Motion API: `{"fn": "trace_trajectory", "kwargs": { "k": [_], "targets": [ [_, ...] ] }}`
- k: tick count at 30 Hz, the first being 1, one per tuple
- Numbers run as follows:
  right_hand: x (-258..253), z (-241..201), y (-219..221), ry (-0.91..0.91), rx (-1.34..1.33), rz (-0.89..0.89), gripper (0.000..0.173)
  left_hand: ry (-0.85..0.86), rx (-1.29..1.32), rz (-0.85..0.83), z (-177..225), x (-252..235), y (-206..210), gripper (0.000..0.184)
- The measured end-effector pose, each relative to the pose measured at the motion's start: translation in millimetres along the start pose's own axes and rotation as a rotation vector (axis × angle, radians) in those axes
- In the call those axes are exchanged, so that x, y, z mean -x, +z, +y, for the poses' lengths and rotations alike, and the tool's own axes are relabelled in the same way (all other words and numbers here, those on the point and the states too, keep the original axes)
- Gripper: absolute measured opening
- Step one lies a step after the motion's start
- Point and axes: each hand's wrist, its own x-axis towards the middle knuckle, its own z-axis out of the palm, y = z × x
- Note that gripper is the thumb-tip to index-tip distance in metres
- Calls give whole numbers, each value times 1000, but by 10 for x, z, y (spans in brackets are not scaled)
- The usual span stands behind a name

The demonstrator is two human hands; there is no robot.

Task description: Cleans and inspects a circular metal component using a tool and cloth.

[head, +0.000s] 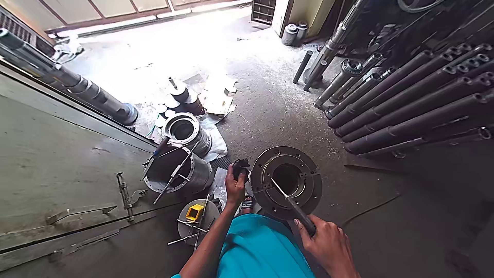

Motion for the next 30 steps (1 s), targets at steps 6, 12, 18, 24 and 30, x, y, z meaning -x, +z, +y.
{"fn": "trace_trajectory", "kwargs": {
  "k": [6, 12, 18, 24, 30],
  "targets": [
    [-327, -36, -73, 78, -5, -220, 50, 365, -102, -507, -68, -65, 234, 35],
    [-597, -263, -340, 131, 122, -371, 54, 577, -372, -748, -184, -93, 403, 27],
    [-689, -316, -477, 77, 218, -431, 57, 633, -407, -678, -264, -69, 417, 26],
    [-747, -335, -499, 95, 217, -459, 57, 641, -407, -663, -248, -68, 429, 26],
    [-723, -365, -554, 53, 273, -484, 58, 633, -390, -647, -259, -69, 429, 25]
  ]
}}
